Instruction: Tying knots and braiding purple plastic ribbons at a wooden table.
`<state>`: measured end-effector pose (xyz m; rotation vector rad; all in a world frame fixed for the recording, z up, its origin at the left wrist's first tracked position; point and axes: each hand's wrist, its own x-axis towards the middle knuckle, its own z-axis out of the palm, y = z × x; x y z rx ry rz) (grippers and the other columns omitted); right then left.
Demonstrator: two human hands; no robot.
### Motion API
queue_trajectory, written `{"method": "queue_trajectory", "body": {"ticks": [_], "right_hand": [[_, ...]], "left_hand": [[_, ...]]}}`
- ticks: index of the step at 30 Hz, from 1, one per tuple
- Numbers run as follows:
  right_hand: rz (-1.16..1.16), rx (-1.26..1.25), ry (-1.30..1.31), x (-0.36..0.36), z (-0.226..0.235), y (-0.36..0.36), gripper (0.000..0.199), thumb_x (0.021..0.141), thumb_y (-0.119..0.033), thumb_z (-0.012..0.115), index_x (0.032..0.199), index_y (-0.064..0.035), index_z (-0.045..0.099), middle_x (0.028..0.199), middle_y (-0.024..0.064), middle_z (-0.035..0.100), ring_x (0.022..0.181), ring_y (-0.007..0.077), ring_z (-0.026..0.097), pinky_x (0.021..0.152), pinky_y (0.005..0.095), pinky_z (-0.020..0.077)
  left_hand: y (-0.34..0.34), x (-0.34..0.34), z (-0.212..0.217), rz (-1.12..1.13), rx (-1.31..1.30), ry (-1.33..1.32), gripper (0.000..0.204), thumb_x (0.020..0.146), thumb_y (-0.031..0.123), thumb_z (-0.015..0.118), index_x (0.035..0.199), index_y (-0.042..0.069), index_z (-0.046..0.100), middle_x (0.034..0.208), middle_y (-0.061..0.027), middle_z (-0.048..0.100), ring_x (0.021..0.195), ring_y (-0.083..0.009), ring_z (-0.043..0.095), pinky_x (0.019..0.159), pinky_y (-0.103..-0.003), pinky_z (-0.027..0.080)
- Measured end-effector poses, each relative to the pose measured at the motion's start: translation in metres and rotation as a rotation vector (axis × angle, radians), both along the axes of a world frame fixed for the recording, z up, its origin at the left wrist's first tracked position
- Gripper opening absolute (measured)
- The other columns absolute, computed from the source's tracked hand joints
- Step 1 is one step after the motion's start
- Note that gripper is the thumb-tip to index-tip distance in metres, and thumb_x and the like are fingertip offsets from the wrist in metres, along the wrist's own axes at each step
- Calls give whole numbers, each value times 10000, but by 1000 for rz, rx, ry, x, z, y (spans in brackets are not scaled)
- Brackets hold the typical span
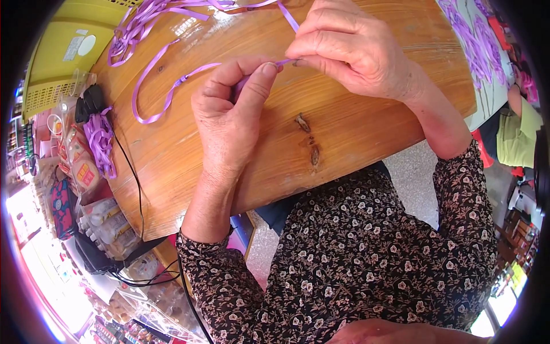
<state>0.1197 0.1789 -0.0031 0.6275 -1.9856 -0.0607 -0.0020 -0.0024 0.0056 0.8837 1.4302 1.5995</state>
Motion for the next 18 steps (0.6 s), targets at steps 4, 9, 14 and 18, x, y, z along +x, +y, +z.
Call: {"method": "queue_trajectory", "body": {"ticks": [4,9,14,18], "right_hand": [[133,49,180,-6,8,7,110,719,-22,661,825,-43,643,788,77,571,730,242,542,656,336,414],[-193,-547,-460,24,51,-44,123,698,-12,670,813,-46,642,770,78,578,702,240,544,654,336,414],[-232,-528,-468,25,54,-42,113,695,-2,667,794,-48,637,769,84,591,684,239,551,639,326,420],[-353,-646,-448,22,53,-33,83,720,8,655,788,-31,628,768,101,596,711,258,571,624,317,437]], "left_hand": [[-1,3,6,22,75,109,74,826,9,628,894,-18,642,817,-6,639,728,-32,538,652,-162,433],[-3,-1,5,42,78,78,69,823,18,637,879,-21,646,793,0,634,706,-24,526,635,-157,424],[0,-2,2,-3,49,81,73,823,37,642,879,-8,651,762,10,607,653,-28,497,597,-171,407],[2,-19,3,50,158,488,94,809,24,641,900,6,651,785,-13,592,653,-64,521,594,-197,419]]}}
